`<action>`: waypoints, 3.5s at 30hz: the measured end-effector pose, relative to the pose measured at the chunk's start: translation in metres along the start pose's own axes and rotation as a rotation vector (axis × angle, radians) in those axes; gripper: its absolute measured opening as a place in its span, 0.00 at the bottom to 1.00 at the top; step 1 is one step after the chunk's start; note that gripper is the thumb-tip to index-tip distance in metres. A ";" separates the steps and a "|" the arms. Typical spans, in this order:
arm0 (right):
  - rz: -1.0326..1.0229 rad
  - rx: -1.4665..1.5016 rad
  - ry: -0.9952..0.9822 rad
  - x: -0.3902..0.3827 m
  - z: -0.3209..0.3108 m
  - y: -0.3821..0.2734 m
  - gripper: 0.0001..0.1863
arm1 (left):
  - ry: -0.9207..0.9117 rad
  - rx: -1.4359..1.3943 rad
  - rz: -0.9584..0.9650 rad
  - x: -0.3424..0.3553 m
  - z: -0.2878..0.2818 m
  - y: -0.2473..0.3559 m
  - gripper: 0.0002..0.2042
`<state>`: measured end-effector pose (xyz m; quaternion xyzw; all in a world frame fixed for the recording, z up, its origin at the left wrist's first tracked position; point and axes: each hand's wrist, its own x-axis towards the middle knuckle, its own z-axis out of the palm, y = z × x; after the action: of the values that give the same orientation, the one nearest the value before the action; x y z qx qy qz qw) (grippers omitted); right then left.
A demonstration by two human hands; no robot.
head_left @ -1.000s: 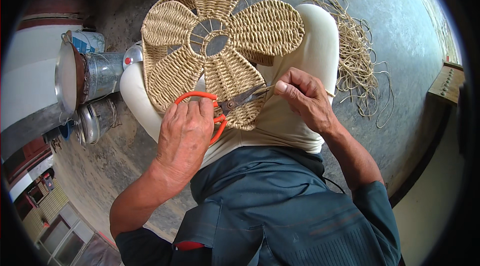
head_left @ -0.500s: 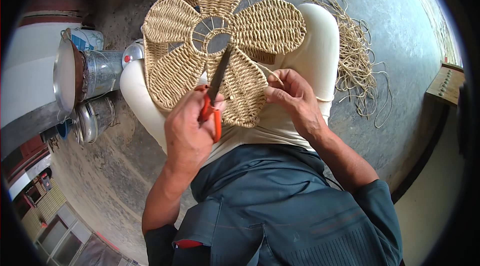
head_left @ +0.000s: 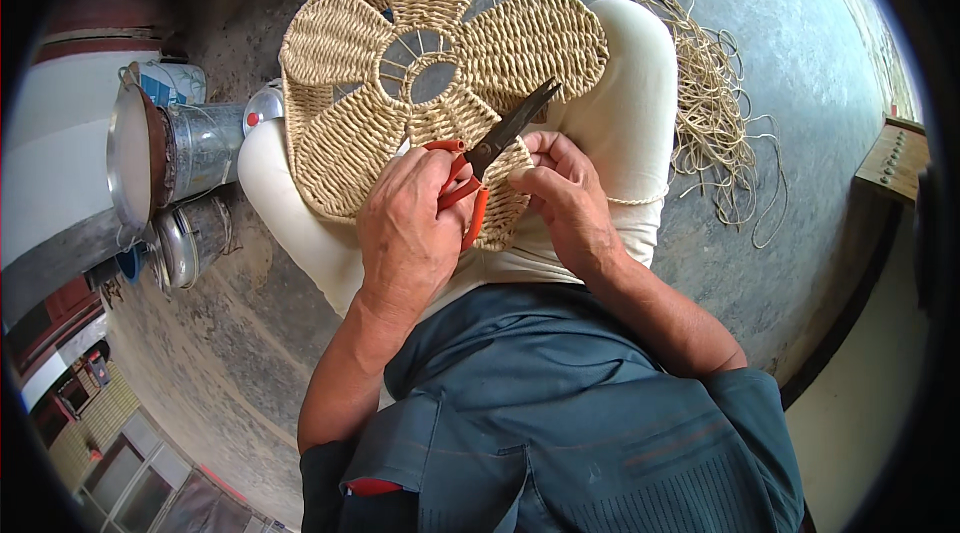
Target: Weaving a flower-shaped wicker object and stirring a large pot on a stove.
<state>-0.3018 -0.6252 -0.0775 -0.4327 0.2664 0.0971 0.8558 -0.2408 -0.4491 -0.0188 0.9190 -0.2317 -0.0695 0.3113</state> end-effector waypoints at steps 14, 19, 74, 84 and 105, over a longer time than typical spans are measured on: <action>-0.106 -0.059 0.001 0.007 -0.003 0.007 0.13 | -0.035 0.055 -0.045 0.001 0.005 0.005 0.09; -0.116 -0.113 -0.013 0.007 -0.009 0.009 0.13 | -0.021 0.043 -0.061 0.002 0.009 0.005 0.10; 0.169 -0.072 -0.164 0.005 0.017 0.011 0.17 | 0.162 -0.287 -0.261 -0.043 -0.016 -0.032 0.08; 0.190 -0.083 -0.213 0.006 0.002 0.014 0.16 | 0.098 -0.009 0.017 -0.030 -0.003 -0.019 0.09; 0.125 -0.121 -0.388 0.006 -0.005 0.008 0.17 | 0.023 -0.121 -0.082 -0.030 0.003 -0.019 0.11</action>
<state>-0.3021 -0.6248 -0.0891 -0.4390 0.1169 0.2473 0.8559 -0.2609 -0.4233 -0.0335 0.9079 -0.1854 -0.0857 0.3660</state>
